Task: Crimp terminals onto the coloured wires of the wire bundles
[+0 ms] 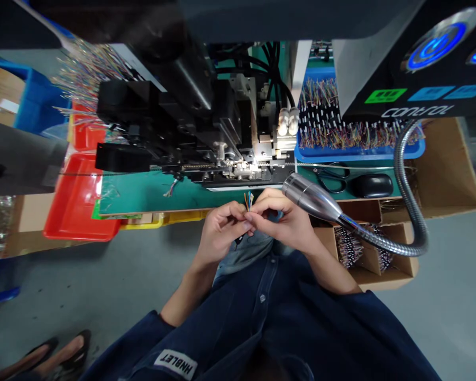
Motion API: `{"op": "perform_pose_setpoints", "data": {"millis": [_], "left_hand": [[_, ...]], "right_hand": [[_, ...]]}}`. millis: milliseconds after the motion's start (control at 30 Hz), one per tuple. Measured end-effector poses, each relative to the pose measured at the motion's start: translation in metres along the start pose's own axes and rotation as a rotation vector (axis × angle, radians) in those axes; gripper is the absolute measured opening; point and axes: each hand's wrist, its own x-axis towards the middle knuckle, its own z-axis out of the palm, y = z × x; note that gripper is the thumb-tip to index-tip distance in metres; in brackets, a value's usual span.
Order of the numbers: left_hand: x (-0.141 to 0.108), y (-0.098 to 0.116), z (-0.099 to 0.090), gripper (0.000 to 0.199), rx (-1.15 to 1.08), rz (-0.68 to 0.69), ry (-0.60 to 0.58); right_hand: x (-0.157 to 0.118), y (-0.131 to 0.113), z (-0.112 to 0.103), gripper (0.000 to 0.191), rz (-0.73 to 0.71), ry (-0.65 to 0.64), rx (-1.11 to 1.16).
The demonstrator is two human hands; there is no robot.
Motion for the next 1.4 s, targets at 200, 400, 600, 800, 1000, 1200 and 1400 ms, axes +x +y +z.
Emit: {"op": "perform_pose_setpoints", "data": {"millis": [200, 400, 600, 800, 1000, 1200, 1400], "left_hand": [[-0.002, 0.007, 0.003, 0.035, 0.099, 0.053, -0.06], [0.0, 0.009, 0.002, 0.018, 0.261, 0.147, -0.023], [0.005, 0.011, 0.009, 0.024, 0.072, 0.064, 0.013], [0.01, 0.017, 0.009, 0.028, 0.035, 0.049, 0.026], [0.012, 0.007, 0.008, 0.035, -0.04, 0.079, 0.104], [0.013, -0.011, 0.011, 0.034, -0.069, 0.11, 0.17], [0.013, -0.015, 0.017, 0.025, -0.053, 0.194, 0.264]], "right_hand": [[0.002, 0.001, -0.001, 0.018, 0.04, 0.156, -0.03], [0.008, -0.008, 0.002, 0.024, 0.037, 0.127, -0.06], [0.016, -0.01, 0.004, 0.026, -0.023, 0.142, -0.128], [0.021, -0.009, 0.003, 0.026, -0.002, 0.134, -0.134], [0.014, -0.001, 0.002, 0.021, 0.118, 0.105, -0.071], [0.01, 0.002, 0.019, 0.024, 0.199, 0.096, 0.142], [0.013, 0.005, 0.032, 0.023, 0.23, 0.197, 0.154]]}}
